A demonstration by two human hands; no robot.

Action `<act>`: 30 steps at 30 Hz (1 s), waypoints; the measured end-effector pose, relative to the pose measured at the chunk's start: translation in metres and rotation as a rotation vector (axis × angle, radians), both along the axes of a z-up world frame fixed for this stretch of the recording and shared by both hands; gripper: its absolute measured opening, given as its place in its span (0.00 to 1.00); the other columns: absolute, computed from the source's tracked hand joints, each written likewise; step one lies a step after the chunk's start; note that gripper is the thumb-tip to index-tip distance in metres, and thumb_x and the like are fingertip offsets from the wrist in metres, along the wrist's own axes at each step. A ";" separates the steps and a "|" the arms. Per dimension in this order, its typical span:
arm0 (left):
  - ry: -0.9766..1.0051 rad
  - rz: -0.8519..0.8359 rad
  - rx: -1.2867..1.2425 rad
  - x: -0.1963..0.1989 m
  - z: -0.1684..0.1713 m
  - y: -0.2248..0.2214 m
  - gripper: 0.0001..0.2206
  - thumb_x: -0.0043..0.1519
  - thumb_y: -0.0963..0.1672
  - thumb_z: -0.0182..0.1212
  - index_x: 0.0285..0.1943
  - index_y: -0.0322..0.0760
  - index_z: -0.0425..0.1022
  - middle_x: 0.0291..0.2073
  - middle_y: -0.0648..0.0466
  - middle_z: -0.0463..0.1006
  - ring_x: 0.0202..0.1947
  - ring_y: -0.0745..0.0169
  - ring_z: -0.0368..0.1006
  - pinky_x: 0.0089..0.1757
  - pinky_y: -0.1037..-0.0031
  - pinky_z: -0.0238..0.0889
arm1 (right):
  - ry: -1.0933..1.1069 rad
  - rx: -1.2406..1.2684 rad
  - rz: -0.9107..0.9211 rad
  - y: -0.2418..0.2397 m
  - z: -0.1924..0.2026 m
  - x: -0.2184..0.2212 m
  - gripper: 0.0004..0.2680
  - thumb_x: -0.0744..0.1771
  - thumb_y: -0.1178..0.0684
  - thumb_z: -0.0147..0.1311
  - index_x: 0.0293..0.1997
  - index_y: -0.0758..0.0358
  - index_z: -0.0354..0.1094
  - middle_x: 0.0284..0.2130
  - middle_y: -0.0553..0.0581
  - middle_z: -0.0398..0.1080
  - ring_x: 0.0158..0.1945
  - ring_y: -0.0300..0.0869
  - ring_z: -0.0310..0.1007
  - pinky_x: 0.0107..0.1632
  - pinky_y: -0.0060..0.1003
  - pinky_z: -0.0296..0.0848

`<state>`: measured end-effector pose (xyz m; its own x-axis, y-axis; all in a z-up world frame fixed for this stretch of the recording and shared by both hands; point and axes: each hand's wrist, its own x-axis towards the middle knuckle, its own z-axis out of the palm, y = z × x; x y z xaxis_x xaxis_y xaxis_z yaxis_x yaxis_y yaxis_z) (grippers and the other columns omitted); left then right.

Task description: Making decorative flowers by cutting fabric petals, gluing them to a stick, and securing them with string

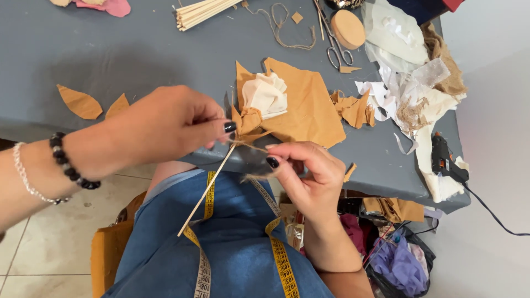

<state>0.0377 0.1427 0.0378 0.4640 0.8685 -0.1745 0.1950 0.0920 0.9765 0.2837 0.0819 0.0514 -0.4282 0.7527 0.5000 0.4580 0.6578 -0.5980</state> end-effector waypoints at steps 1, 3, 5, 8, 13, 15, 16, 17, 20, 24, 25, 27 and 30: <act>0.003 -0.003 -0.005 0.003 0.001 0.000 0.20 0.70 0.47 0.57 0.24 0.37 0.79 0.15 0.59 0.70 0.18 0.72 0.58 0.25 0.78 0.50 | 0.024 -0.015 0.011 0.001 0.001 0.000 0.04 0.68 0.53 0.59 0.44 0.57 0.74 0.33 0.50 0.75 0.29 0.34 0.71 0.36 0.29 0.67; 0.006 -0.007 -0.006 0.010 0.003 -0.003 0.20 0.71 0.47 0.56 0.24 0.37 0.79 0.15 0.59 0.70 0.18 0.72 0.58 0.25 0.78 0.50 | 0.048 -0.026 0.022 0.004 0.002 0.001 0.04 0.69 0.53 0.59 0.45 0.57 0.74 0.33 0.51 0.76 0.30 0.34 0.71 0.36 0.28 0.68; 0.010 -0.012 -0.015 0.019 0.006 -0.008 0.20 0.71 0.47 0.56 0.24 0.37 0.79 0.15 0.58 0.69 0.18 0.72 0.57 0.26 0.77 0.49 | 0.094 -0.055 0.047 0.006 0.004 0.001 0.04 0.69 0.54 0.58 0.46 0.57 0.74 0.35 0.51 0.78 0.30 0.34 0.72 0.37 0.27 0.68; 0.080 -0.054 0.030 0.019 0.001 -0.008 0.22 0.71 0.48 0.57 0.21 0.40 0.69 0.13 0.61 0.62 0.17 0.73 0.54 0.25 0.75 0.48 | 0.357 -0.300 0.089 0.012 -0.001 -0.001 0.05 0.69 0.59 0.58 0.47 0.67 0.74 0.39 0.58 0.78 0.39 0.38 0.80 0.45 0.26 0.79; 0.128 -0.056 -0.029 0.014 0.012 -0.005 0.14 0.65 0.47 0.61 0.29 0.40 0.85 0.16 0.61 0.71 0.20 0.71 0.59 0.28 0.77 0.54 | 0.469 -0.400 0.068 0.024 -0.003 -0.008 0.08 0.71 0.55 0.53 0.50 0.69 0.71 0.41 0.65 0.77 0.44 0.43 0.80 0.42 0.29 0.81; 0.119 -0.034 -0.063 0.013 0.009 -0.004 0.10 0.63 0.43 0.61 0.35 0.40 0.90 0.19 0.61 0.78 0.22 0.72 0.60 0.29 0.78 0.58 | 0.519 -0.457 0.045 0.025 -0.007 -0.007 0.09 0.71 0.54 0.53 0.52 0.70 0.71 0.42 0.68 0.77 0.45 0.45 0.80 0.44 0.31 0.82; 0.114 -0.029 0.014 0.012 0.006 -0.003 0.11 0.64 0.44 0.61 0.35 0.43 0.90 0.17 0.63 0.72 0.20 0.72 0.57 0.29 0.77 0.53 | 0.522 -0.454 0.051 0.025 -0.007 -0.007 0.09 0.71 0.54 0.53 0.51 0.70 0.71 0.42 0.67 0.77 0.45 0.44 0.80 0.44 0.30 0.82; 0.109 -0.024 0.092 0.011 0.003 -0.002 0.11 0.65 0.46 0.61 0.35 0.45 0.90 0.14 0.64 0.66 0.19 0.73 0.53 0.28 0.77 0.49 | 0.525 -0.451 0.056 0.024 -0.008 -0.006 0.09 0.71 0.54 0.53 0.51 0.70 0.72 0.42 0.66 0.77 0.45 0.44 0.80 0.44 0.29 0.81; 0.030 0.081 0.125 0.012 0.006 -0.001 0.08 0.62 0.43 0.66 0.44 0.46 0.90 0.29 0.67 0.87 0.29 0.83 0.68 0.35 0.84 0.61 | 0.404 -0.352 0.206 0.020 -0.010 0.009 0.06 0.71 0.57 0.55 0.51 0.64 0.74 0.41 0.58 0.78 0.39 0.36 0.80 0.38 0.21 0.79; 0.100 0.114 0.166 0.012 0.027 -0.005 0.08 0.63 0.44 0.66 0.46 0.49 0.90 0.28 0.66 0.88 0.22 0.80 0.63 0.28 0.82 0.56 | 0.203 -0.196 0.184 0.008 0.002 0.008 0.05 0.70 0.56 0.57 0.49 0.60 0.74 0.37 0.54 0.79 0.36 0.37 0.78 0.40 0.28 0.76; 0.087 0.106 0.308 0.012 0.029 -0.006 0.08 0.63 0.44 0.64 0.44 0.48 0.89 0.29 0.66 0.88 0.25 0.81 0.68 0.30 0.82 0.60 | 0.100 -0.221 0.232 0.005 0.004 0.010 0.09 0.68 0.58 0.60 0.54 0.61 0.72 0.42 0.56 0.79 0.41 0.39 0.80 0.44 0.29 0.80; 0.076 0.093 0.450 0.014 0.038 -0.010 0.08 0.63 0.45 0.63 0.43 0.48 0.89 0.30 0.66 0.89 0.27 0.82 0.72 0.32 0.82 0.63 | 0.002 -0.245 0.274 0.001 0.013 0.014 0.13 0.67 0.59 0.62 0.58 0.62 0.70 0.46 0.59 0.79 0.47 0.41 0.82 0.49 0.30 0.85; 0.067 0.098 0.695 0.016 0.059 -0.015 0.07 0.66 0.45 0.63 0.41 0.45 0.87 0.16 0.64 0.75 0.22 0.77 0.59 0.27 0.78 0.55 | -0.249 -0.226 0.354 -0.001 0.023 0.021 0.11 0.68 0.56 0.59 0.57 0.61 0.70 0.49 0.57 0.78 0.48 0.43 0.83 0.54 0.34 0.80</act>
